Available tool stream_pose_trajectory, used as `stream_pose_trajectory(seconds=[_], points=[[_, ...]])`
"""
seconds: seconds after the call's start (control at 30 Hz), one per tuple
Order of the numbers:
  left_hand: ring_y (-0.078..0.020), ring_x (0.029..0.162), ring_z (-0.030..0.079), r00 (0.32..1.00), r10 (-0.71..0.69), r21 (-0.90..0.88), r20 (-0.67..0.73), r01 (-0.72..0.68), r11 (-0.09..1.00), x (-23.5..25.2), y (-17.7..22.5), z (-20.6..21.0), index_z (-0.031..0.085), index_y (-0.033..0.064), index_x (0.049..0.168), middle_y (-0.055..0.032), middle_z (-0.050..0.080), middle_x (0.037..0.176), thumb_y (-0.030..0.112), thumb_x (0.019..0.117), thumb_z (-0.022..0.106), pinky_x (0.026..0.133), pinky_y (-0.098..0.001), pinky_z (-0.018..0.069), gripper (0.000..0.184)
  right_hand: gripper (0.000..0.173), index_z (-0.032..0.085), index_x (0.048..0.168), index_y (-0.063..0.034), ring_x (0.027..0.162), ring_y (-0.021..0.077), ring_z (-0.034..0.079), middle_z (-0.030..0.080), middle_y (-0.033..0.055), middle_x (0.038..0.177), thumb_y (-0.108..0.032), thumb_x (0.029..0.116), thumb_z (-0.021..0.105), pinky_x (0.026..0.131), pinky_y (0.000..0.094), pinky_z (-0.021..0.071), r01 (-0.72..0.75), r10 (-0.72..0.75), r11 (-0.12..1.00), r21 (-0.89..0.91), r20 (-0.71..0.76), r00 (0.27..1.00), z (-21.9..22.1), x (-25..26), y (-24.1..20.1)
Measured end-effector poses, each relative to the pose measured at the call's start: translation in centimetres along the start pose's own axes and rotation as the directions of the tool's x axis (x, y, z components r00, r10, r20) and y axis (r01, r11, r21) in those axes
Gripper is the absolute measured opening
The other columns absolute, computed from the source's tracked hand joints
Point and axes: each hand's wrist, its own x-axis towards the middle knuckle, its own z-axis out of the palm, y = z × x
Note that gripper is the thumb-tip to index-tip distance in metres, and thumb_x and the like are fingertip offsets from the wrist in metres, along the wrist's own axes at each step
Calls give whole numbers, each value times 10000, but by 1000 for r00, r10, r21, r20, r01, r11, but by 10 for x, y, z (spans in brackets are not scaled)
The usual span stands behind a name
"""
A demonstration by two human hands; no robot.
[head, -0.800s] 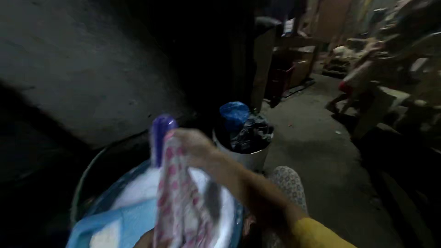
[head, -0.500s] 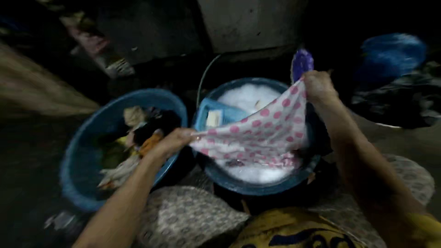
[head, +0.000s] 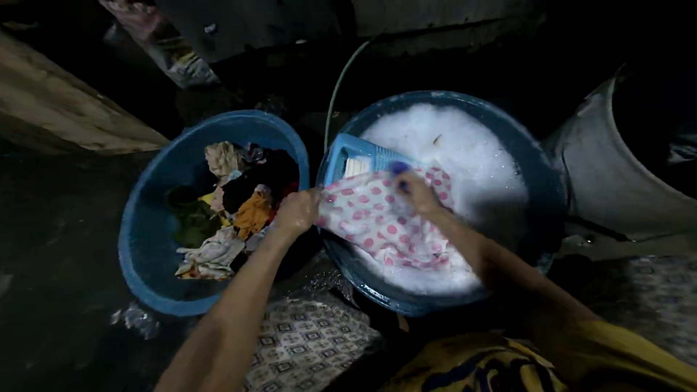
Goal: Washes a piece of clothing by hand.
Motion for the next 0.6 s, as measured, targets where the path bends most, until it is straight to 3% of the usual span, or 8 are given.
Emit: stream_pose_trajectory(seconds=[0.1,0.17,0.27,0.3,0.37,0.47,0.53,0.6], points=[[-498,1094,643,1000,-4,120,29,1,993,1,9,-1,669,-8,1226,-286,684,1119,117,1028,587,947,-675,477,248,244,663,1204,-10,1132,450,636,657,265,1216,-123,987,665,954,650,503,-276,272,959,-66,-60,960,-45,1,42],[-490,1089,643,999,-25,209,38,17,978,1,20,-7,694,-23,1159,-280,691,1084,124,1020,596,961,-665,467,225,192,691,1121,5,1019,425,682,695,251,1097,-97,959,676,888,617,546,-160,153,985,-68,-103,983,-32,3,-29],[-492,1057,652,995,-70,295,76,45,954,-5,33,-10,710,-12,1137,-276,698,1053,131,1015,608,949,-669,468,214,167,703,1116,-37,1033,316,686,703,162,1100,-116,980,648,923,519,560,37,-53,994,101,162,985,17,-12,-128],[-494,1049,652,994,-63,298,89,34,954,-7,31,-11,708,-11,1143,-277,698,1048,111,1003,621,945,-672,466,205,182,702,1143,-52,1062,303,683,702,149,1131,-133,1001,621,941,514,551,42,-68,992,122,212,975,25,-15,-122],[-502,1048,650,995,-47,272,91,21,962,-6,27,-13,703,-17,1146,-287,695,1047,78,989,632,951,-674,463,197,174,701,1129,-47,997,275,695,708,139,1091,-133,1003,617,902,497,565,47,-58,995,86,126,990,14,-9,-52],[-494,1049,655,995,-62,259,75,41,965,-8,28,-8,699,-13,1138,-283,694,1049,105,991,640,927,-668,480,198,191,669,1135,-1,1022,393,670,679,229,1110,-116,986,639,888,600,542,-179,182,981,-73,44,982,-38,-4,38],[-491,1037,663,991,-113,292,78,85,952,-9,36,-8,703,-11,1121,-273,701,1047,110,968,671,903,-671,492,198,221,658,1180,16,1086,486,644,664,294,1154,-105,1000,615,913,681,501,-243,249,959,-149,22,968,-51,-4,1],[-473,1046,663,983,-159,347,92,118,930,-7,48,-12,708,2,1134,-256,704,1074,127,945,708,909,-657,488,227,228,674,1174,10,1033,414,678,693,245,1107,-97,975,647,905,604,541,-133,138,987,-86,66,988,-27,-10,-82]])
